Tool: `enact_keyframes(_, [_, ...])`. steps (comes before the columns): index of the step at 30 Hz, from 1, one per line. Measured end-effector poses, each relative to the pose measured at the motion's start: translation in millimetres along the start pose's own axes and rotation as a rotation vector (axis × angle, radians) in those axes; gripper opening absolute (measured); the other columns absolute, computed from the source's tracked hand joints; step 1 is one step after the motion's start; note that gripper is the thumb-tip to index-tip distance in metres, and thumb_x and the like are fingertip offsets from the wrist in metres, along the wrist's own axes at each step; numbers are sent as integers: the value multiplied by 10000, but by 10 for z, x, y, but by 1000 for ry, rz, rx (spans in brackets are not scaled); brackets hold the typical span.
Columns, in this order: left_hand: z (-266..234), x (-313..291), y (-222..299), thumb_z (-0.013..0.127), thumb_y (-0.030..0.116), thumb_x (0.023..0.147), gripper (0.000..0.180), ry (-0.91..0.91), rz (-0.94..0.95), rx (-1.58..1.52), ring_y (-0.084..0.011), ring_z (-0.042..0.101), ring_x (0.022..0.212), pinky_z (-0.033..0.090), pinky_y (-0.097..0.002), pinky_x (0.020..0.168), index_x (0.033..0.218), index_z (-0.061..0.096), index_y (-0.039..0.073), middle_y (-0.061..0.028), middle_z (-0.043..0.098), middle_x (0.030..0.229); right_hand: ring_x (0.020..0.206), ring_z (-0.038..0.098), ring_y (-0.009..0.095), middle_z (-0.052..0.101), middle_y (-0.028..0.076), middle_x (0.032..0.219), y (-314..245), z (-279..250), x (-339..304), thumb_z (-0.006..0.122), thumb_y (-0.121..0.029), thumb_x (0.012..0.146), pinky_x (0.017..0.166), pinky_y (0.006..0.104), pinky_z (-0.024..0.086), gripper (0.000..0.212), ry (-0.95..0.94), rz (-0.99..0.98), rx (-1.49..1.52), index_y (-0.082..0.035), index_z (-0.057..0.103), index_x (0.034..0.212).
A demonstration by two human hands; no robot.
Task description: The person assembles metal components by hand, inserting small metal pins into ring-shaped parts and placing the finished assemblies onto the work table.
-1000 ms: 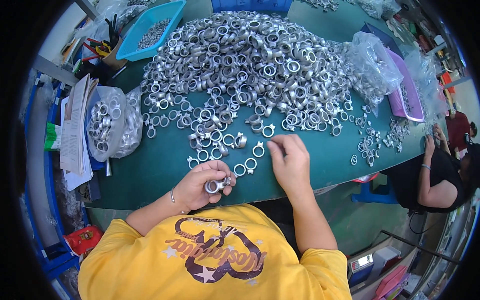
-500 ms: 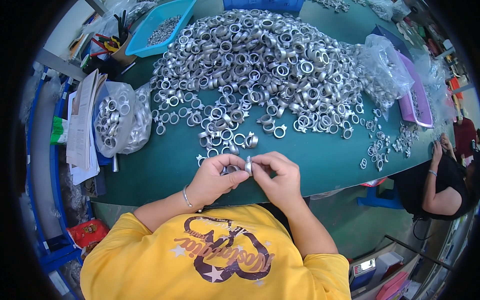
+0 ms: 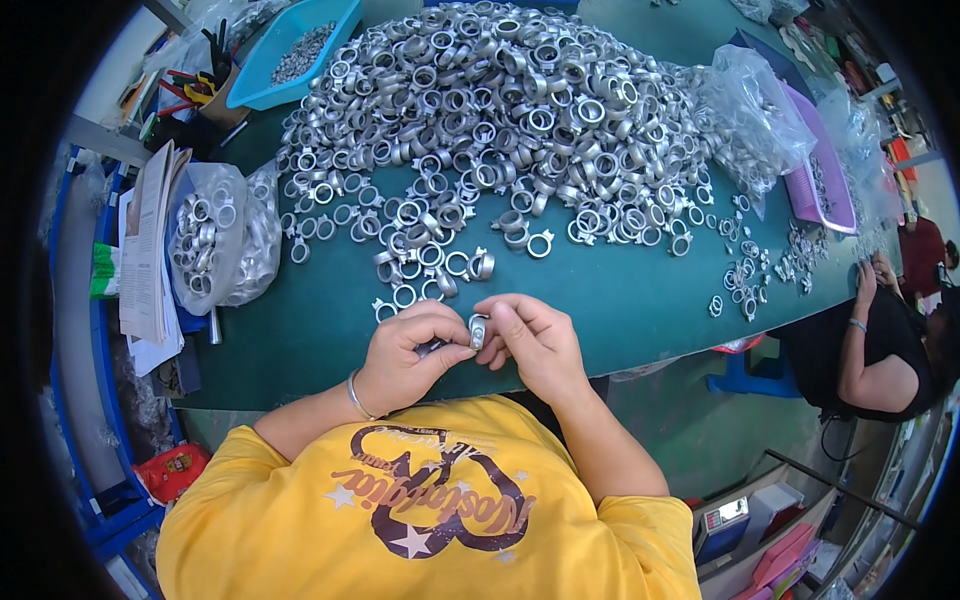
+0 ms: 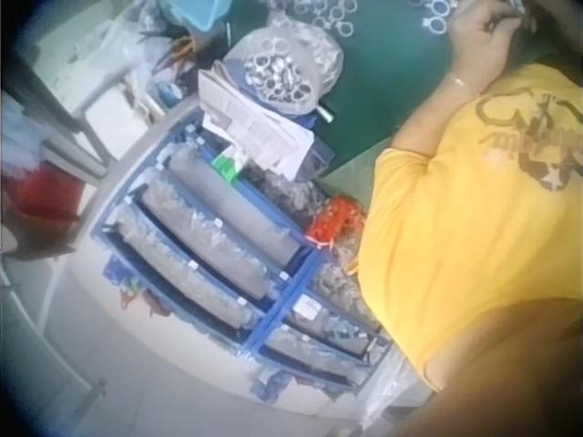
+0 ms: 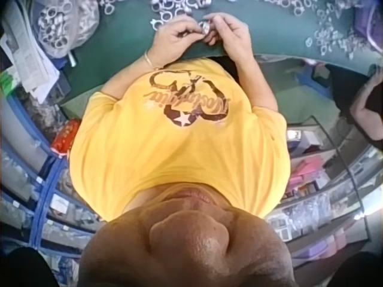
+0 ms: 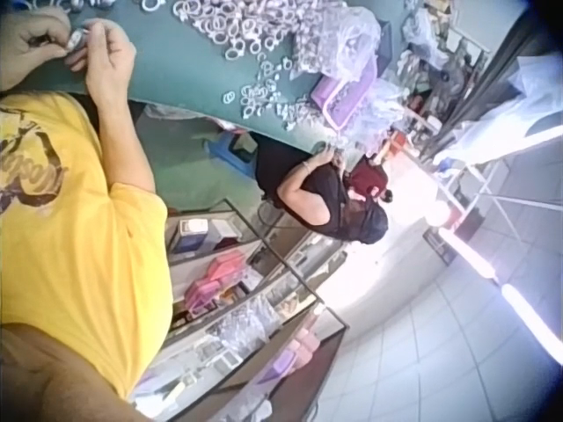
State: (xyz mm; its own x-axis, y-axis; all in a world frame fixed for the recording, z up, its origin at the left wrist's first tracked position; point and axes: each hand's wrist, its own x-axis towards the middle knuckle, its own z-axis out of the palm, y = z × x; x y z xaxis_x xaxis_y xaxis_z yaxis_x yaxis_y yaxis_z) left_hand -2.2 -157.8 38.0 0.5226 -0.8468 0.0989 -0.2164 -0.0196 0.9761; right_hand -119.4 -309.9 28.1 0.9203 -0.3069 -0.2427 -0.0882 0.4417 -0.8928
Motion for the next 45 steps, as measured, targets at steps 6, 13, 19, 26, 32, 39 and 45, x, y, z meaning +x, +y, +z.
enact_keyframes(6, [0, -18, -4, 683, 27, 819, 148, 117, -149, -98, -117, 578, 733, 450, -222, 595, 939, 597, 22, -41, 615, 833, 930, 612, 174, 601, 131, 1041, 71, 16, 24, 637, 79, 818, 786, 283, 528, 265, -100, -168, 228, 24, 558, 1065])
enact_keyframes(13, [-80, 3, -140, 456, 368, 973, 335, -206, -821, -1242, -157, 653, 708, 507, -240, 434, 1049, 571, 63, -58, 645, 867, 870, 620, 293, 654, 137, 953, -158, 216, 35, 715, 54, 705, 774, 340, 491, 149, -149, -776, -591, 2, 642, 824])
enact_keyframes(19, [-550, -38, 9, 500, 182, 953, 161, 127, -512, -1044, -126, 503, 576, 314, -175, 377, 930, 545, 29, -160, 604, 885, 743, 600, 272, 606, 127, 826, -112, 62, 320, 686, -52, 788, 645, 332, 481, 87, 395, -448, -1029, -2, 634, 836])
enact_keyframes(26, [-2045, 63, 191, 536, 111, 925, 121, 1122, 266, 204, -137, 569, 670, 445, -234, 589, 939, 600, 9, -112, 629, 905, 722, 563, 126, 580, 73, 859, -2, -71, 428, 710, 1, 750, 594, 240, 442, 88, 296, -411, -807, 11, 640, 804])
enact_keyframes(32, [-2555, 4, 6, 521, 123, 891, 225, 725, 89, 1087, -386, 561, 992, 451, -426, 865, 1062, 568, -15, -196, 588, 1071, 620, 545, 91, 606, 47, 762, -17, -70, 272, 648, -24, 843, 554, 203, 432, 55, 242, -156, -350, -6, 622, 888])
enact_keyframes(39, [-2621, 18, 95, 545, 217, 898, 327, 661, 158, 1091, -384, 532, 1090, 429, -401, 931, 1127, 561, -17, -210, 565, 1180, 685, 628, 124, 670, 108, 871, -40, 64, 284, 618, -70, 888, 592, 232, 510, 85, 70, -64, -64, -1, 587, 928])
enact_keyframes(45, [-2417, -573, 445, 566, 258, 886, 311, 912, -616, 1084, -417, 613, 879, 487, -452, 764, 983, 593, -37, -247, 646, 892, 738, 595, 209, 643, 102, 884, -94, 63, 205, 704, -13, 774, 650, 286, 485, 123, 146, -302, -680, -3, 601, 840])
